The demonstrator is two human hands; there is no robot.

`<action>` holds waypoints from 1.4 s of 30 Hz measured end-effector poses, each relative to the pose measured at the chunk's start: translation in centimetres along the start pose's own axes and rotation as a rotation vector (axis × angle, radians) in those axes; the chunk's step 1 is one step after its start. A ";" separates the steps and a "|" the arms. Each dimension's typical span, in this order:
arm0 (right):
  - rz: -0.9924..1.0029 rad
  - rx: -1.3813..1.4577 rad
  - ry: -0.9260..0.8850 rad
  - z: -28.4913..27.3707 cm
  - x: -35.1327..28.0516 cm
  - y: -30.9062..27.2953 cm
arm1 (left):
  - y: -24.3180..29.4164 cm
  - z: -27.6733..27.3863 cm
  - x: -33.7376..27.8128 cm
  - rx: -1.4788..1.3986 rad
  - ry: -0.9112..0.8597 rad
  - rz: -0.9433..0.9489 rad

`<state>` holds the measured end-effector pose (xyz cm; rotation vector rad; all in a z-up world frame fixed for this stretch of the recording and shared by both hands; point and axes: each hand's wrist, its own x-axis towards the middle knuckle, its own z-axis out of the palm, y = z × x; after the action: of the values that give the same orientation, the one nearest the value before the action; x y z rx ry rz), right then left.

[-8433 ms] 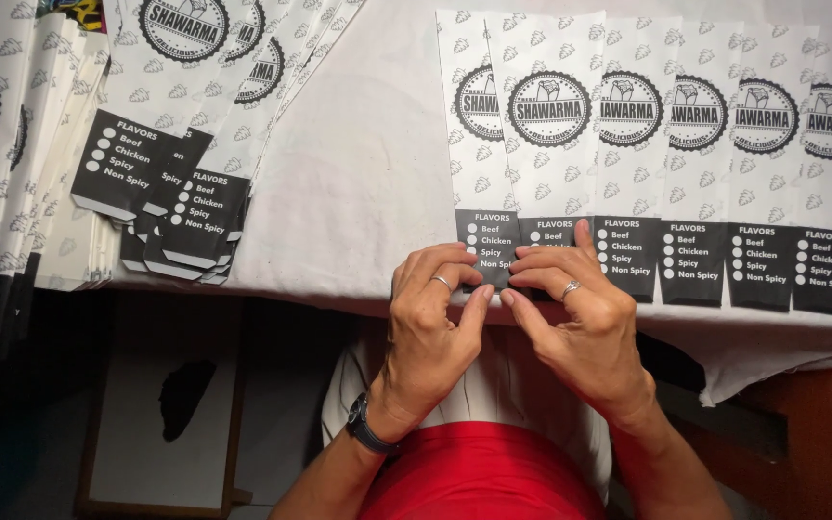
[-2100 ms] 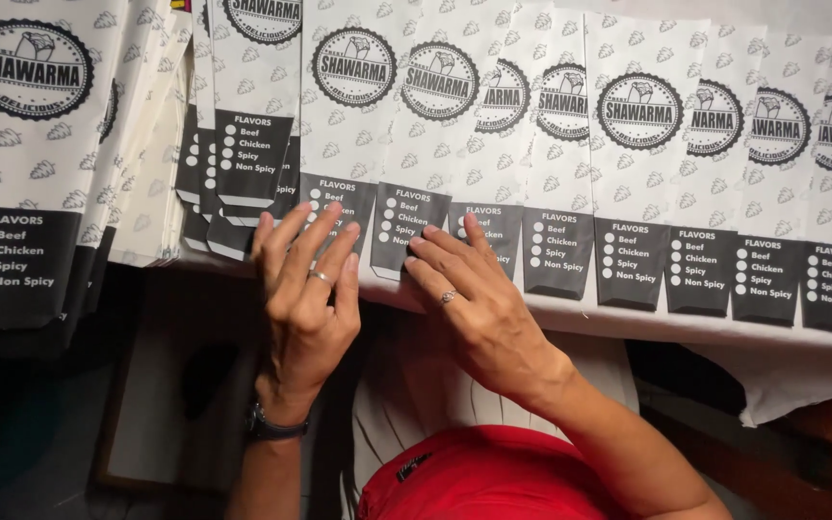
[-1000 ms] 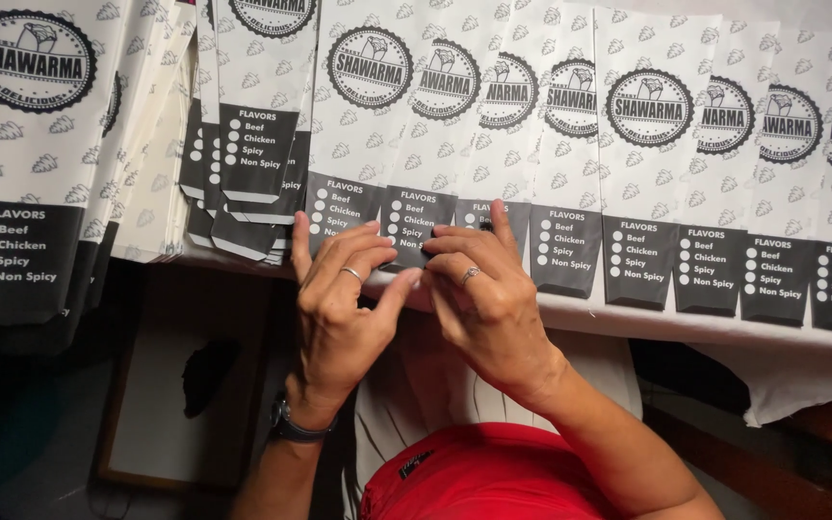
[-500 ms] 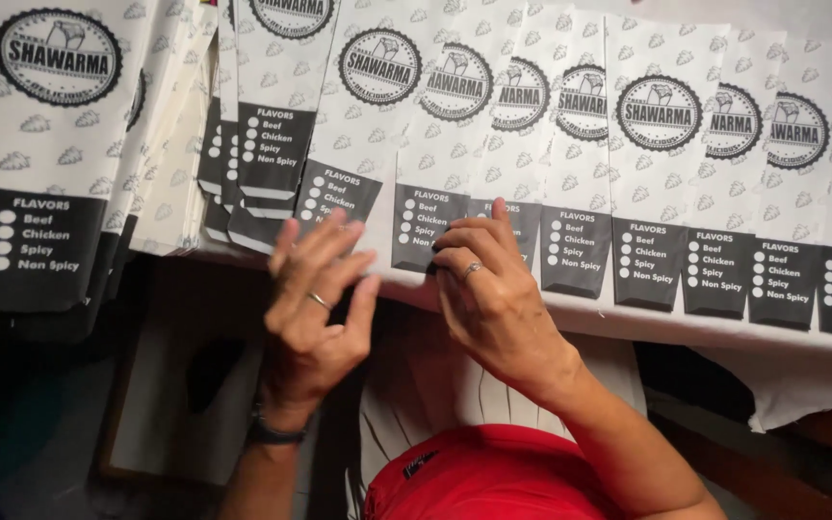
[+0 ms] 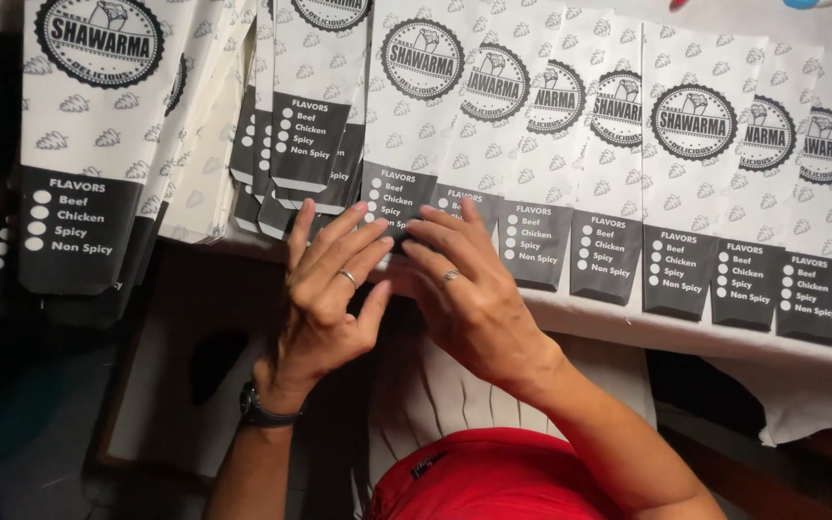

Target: The person is manually assembling paper packaging for food items by aligning, folding, and applying glue to pre-printed sheets.

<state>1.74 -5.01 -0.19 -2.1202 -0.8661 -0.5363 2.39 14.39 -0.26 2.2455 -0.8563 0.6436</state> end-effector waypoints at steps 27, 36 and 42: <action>0.100 0.012 0.112 1.7 1.4 0.6 | -1.7 -0.1 0.8 -0.211 0.140 -0.197; 0.208 0.024 0.098 1.6 1.8 0.5 | -0.9 0.4 0.7 -0.151 0.139 -0.278; 0.216 0.079 0.054 1.5 1.4 1.1 | -0.7 0.0 1.0 -0.250 0.129 -0.369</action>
<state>3.66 -3.82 -0.80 -2.0854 -0.6091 -0.4372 3.52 14.40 0.10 2.0361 -0.4154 0.4727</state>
